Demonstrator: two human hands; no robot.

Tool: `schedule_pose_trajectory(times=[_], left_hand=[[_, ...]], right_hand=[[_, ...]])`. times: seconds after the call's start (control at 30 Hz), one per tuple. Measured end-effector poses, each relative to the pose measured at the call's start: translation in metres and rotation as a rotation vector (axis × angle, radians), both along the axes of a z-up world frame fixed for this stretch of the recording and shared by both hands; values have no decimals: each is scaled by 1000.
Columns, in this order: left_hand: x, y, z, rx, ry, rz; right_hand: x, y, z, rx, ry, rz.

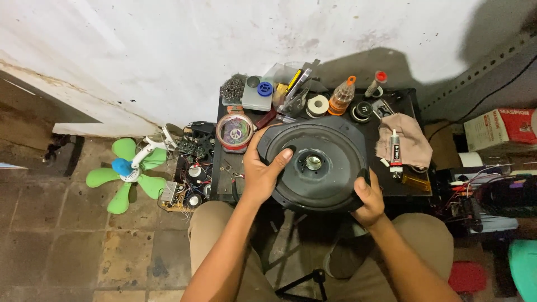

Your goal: The person uses a small metal tool to pry and remove a terminal connector from a speaker. They then flip the speaker over to inspect the cone and apply glue from a tube to a small component.

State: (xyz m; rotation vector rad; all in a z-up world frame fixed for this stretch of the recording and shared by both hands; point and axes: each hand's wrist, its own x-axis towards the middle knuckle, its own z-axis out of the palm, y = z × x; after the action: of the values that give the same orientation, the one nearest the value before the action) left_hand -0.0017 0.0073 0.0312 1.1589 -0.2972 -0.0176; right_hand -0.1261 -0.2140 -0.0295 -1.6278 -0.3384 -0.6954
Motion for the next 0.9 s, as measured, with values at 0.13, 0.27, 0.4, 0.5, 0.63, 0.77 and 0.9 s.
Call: schedule_pose_trajectory(times=[0.13, 0.27, 0.4, 0.5, 0.63, 0.77, 0.9], left_hand=[[0, -1, 3, 20, 15, 14], [2, -2, -5, 14, 86, 33], [6, -6, -20, -71, 220, 3], [8, -8, -10, -262, 335, -103], [5, -20, -17, -289, 394, -154], [3, -27, -16, -57, 442, -153], [5, -31, -26, 43, 443, -132]], right_hand=[[-5, -30, -50, -5, 12, 2], [4, -22, -35, 101, 127, 43], [27, 20, 45, 576, 519, 178], [30, 21, 53, 721, 722, 115], [35, 19, 66, 814, 810, -17], [37, 20, 81, 678, 1044, -203], [39, 23, 101, 484, 1142, -255]])
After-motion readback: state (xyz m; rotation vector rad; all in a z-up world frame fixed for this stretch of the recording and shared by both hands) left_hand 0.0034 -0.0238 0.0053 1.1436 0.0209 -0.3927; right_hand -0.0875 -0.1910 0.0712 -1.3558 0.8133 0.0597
